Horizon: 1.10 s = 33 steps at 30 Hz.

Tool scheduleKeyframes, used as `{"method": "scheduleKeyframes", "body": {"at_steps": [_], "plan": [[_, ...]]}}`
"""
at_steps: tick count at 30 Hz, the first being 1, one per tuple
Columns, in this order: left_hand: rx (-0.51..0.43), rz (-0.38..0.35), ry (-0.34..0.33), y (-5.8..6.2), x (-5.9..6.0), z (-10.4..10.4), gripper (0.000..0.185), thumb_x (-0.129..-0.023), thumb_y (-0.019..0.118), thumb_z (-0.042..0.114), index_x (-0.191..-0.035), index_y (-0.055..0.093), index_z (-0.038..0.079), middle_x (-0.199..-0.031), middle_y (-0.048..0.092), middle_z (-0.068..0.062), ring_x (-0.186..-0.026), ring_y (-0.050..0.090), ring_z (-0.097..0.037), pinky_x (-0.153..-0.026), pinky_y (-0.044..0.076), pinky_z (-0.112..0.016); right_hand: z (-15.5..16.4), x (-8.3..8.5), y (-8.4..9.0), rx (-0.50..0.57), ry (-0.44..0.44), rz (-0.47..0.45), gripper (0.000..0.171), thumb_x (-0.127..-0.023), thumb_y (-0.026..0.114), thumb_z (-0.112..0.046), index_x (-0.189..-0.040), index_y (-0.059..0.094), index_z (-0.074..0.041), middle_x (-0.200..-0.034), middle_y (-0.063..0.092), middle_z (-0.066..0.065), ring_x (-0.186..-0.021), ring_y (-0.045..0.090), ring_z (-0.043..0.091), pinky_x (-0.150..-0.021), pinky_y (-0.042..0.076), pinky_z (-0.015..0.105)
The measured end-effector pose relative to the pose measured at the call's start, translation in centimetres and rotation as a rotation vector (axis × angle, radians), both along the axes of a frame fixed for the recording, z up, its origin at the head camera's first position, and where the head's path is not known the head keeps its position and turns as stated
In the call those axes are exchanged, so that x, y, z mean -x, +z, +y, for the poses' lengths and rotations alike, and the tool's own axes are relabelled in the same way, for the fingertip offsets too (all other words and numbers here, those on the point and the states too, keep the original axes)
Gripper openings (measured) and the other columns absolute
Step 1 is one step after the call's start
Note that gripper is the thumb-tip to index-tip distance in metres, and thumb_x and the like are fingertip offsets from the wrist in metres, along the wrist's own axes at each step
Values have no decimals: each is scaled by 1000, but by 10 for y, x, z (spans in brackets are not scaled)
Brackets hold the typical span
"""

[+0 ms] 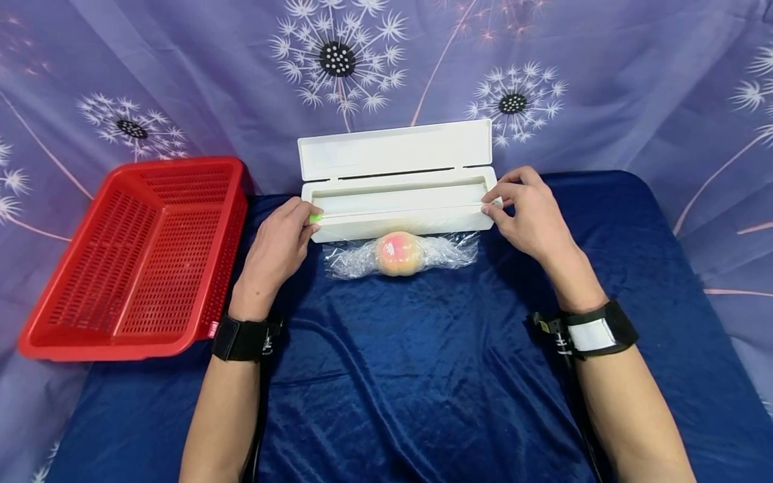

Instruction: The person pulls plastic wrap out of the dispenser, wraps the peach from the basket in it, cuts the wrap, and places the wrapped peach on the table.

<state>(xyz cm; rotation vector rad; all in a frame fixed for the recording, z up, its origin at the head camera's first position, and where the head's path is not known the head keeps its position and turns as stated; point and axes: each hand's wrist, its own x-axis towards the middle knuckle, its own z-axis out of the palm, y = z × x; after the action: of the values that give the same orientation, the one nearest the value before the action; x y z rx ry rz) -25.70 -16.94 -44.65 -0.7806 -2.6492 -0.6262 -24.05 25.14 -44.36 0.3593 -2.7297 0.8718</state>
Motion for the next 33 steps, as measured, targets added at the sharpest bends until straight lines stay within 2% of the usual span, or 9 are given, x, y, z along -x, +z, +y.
{"method": "scheduleKeyframes", "body": {"at_steps": [9,25,30,33], "plan": [[31,2,-10,1,-1,3,18,-100,69,-2,-117,69,0,-108,65,-14,-100,62,-36,-89,50,-50,0,0,0,3,-4,-4,14,-97,77,-8,-107,80,1,-123,57,25,-96,67,40,-85,51,55],[67,58,-32,1,-2,4,23,-97,64,-8,-118,67,0,-107,65,-14,-102,63,-38,-92,51,-50,0,0,2,-13,-5,-15,15,-97,77,-9,-108,80,1,-124,57,24,-97,64,39,-83,50,54],[73,72,-47,1,-2,4,24,-98,61,-8,-120,68,-1,-104,64,-14,-97,62,-36,-89,51,-49,-1,0,2,-4,-8,-20,15,-97,77,-8,-108,80,1,-124,57,24,-96,66,40,-85,50,54],[62,65,-44,0,-1,4,21,-100,61,-2,-120,69,-1,-100,63,-13,-91,59,-33,-86,50,-47,-1,0,1,-4,-5,-25,15,-97,76,-9,-108,80,1,-125,57,24,-97,66,40,-86,50,55]]}}
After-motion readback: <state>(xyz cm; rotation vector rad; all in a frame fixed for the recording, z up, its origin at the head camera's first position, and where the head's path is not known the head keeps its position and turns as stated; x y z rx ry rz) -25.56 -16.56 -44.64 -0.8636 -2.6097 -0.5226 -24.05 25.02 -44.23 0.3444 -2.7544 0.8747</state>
